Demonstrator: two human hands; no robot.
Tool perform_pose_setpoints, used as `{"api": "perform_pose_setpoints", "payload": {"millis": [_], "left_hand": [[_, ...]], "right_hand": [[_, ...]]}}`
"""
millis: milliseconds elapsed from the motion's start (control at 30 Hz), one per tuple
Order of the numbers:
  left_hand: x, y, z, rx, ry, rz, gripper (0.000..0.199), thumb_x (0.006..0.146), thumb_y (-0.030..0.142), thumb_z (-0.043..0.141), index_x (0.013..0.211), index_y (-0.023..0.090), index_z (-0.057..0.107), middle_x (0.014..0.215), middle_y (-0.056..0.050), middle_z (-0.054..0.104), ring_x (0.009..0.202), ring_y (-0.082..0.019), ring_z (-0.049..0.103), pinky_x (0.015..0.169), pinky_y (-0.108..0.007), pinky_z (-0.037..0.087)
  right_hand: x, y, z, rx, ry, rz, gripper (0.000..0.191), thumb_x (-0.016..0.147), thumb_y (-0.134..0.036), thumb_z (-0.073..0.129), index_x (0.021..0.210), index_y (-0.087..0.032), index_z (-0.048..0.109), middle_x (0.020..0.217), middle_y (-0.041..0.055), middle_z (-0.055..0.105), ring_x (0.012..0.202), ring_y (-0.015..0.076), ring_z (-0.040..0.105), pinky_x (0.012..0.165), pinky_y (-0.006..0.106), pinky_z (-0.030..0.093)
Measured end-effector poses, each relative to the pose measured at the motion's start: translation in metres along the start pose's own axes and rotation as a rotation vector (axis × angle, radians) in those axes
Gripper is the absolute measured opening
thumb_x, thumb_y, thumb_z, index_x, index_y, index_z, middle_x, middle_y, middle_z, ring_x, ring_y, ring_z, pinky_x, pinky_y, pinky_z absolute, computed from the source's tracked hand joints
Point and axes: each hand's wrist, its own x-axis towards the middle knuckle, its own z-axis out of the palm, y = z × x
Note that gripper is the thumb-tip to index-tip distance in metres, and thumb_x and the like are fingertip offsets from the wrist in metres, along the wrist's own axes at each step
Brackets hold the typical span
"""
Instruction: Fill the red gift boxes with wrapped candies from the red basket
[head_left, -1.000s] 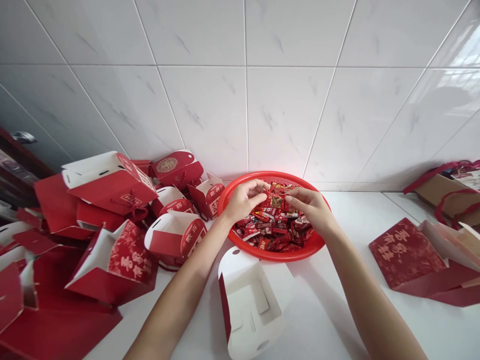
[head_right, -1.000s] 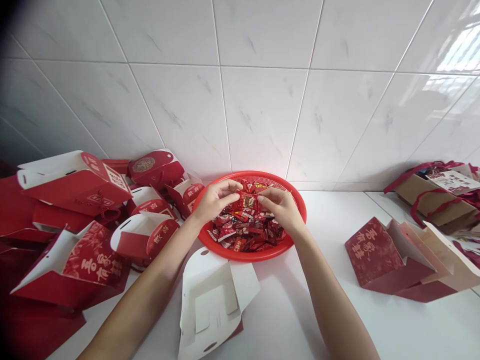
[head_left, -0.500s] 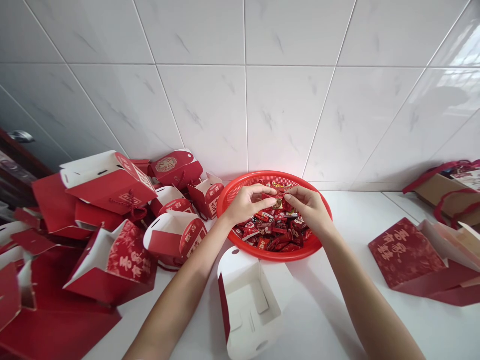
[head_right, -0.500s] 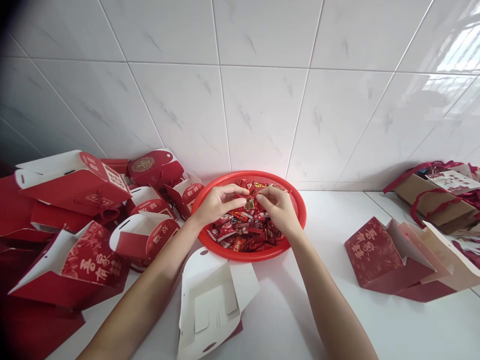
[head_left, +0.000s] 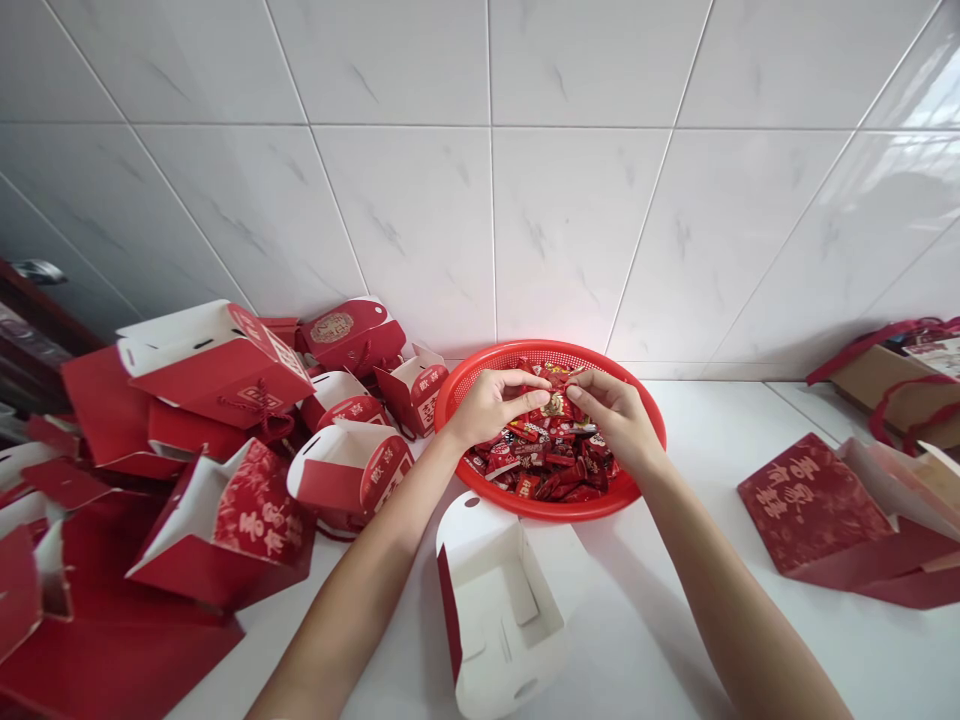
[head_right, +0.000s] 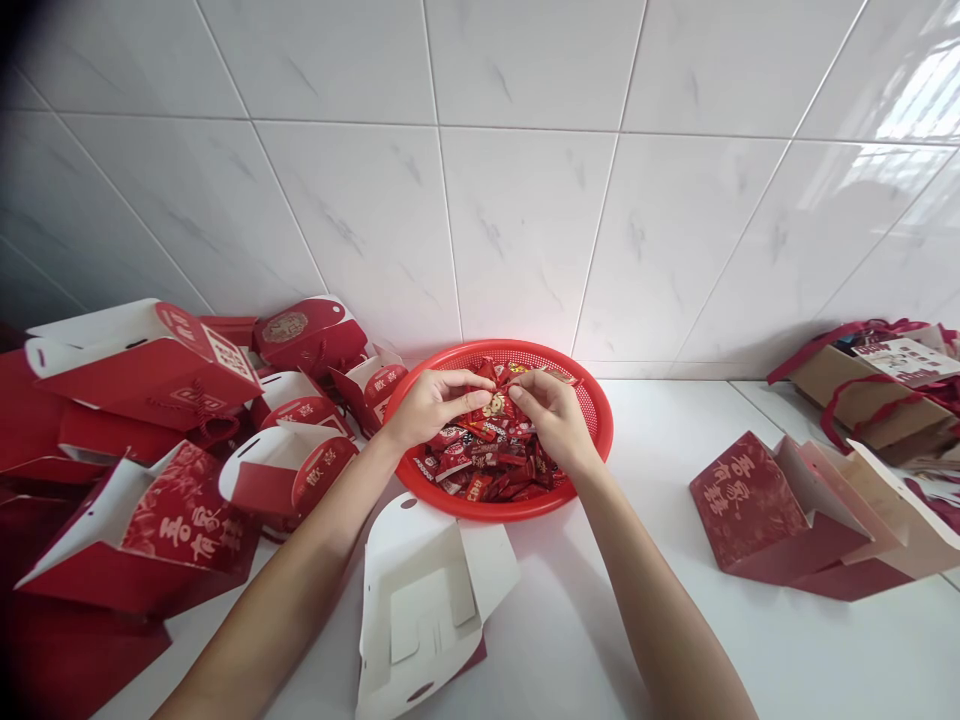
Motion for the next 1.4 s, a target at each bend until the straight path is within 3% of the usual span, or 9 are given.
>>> {"api": "perform_pose_setpoints", "payload": {"millis": [133,300,400,567,733,1133,1400], "left_hand": [[-0.0001,-0.0033,0.0001,-0.028,0.036,-0.004,0.037,0.078,0.048,0.084,0.098,0.017,0.083,0.096,-0.008,0.083,0.089,-0.025,0.078,0.083,-0.036,0.064],[0.0003,-0.0053,-0.0007,-0.066,0.118,-0.022,0.047,0.072,0.048,0.089,0.106,0.016,0.082,0.119,-0.013,0.08,0.106,-0.029,0.076,0.093,-0.04,0.063],[0.0001,-0.0033,-0.0011,-0.075,0.123,-0.025,0.042,0.073,0.046,0.088,0.103,0.017,0.083,0.113,-0.011,0.081,0.103,-0.028,0.076,0.092,-0.04,0.062],[-0.0009,0.0,-0.002,-0.064,0.076,-0.025,0.033,0.076,0.044,0.085,0.096,0.017,0.083,0.092,-0.008,0.082,0.085,-0.023,0.075,0.079,-0.035,0.061],[-0.0011,0.0028,-0.0022,-0.022,0.024,0.008,0.029,0.076,0.044,0.085,0.089,0.018,0.083,0.085,-0.006,0.079,0.079,-0.021,0.073,0.074,-0.032,0.058],[-0.0015,0.0034,-0.002,-0.029,0.01,0.074,0.029,0.077,0.046,0.086,0.084,0.019,0.083,0.083,-0.005,0.076,0.075,-0.019,0.068,0.071,-0.032,0.054],[-0.0013,0.0023,-0.0022,-0.005,0.015,0.06,0.026,0.078,0.043,0.084,0.087,0.019,0.083,0.086,-0.006,0.078,0.077,-0.02,0.071,0.073,-0.033,0.056]], "right_hand": [[-0.0013,-0.0014,0.0013,0.028,0.011,0.022,0.04,0.082,-0.059,0.078,0.079,-0.021,0.065,0.075,-0.0004,0.061,0.069,0.0157,0.055,0.065,0.03,0.047],[-0.0014,-0.0019,0.003,0.102,-0.064,0.106,0.045,0.074,-0.056,0.088,0.096,-0.021,0.069,0.085,0.0026,0.074,0.081,0.0209,0.071,0.078,0.037,0.06],[-0.0005,-0.0004,0.0025,0.104,-0.101,0.079,0.043,0.072,-0.053,0.09,0.093,-0.021,0.072,0.087,0.0044,0.077,0.083,0.0226,0.073,0.081,0.04,0.063],[-0.0017,-0.0003,0.0016,0.077,-0.074,0.038,0.037,0.075,-0.05,0.088,0.09,-0.021,0.07,0.088,0.0048,0.077,0.083,0.0225,0.073,0.081,0.04,0.063],[-0.0033,-0.0018,0.0022,0.045,-0.046,-0.016,0.036,0.079,-0.048,0.086,0.101,-0.023,0.072,0.101,0.0062,0.076,0.095,0.024,0.072,0.083,0.039,0.061],[-0.0031,-0.0044,0.0011,0.113,-0.061,0.0,0.03,0.077,-0.049,0.087,0.086,-0.023,0.073,0.088,0.0031,0.074,0.085,0.0217,0.069,0.078,0.036,0.057],[-0.004,-0.0041,0.0027,0.003,0.013,-0.082,0.037,0.082,-0.059,0.08,0.088,-0.024,0.071,0.09,0.0044,0.072,0.083,0.0217,0.066,0.076,0.036,0.055]]}}
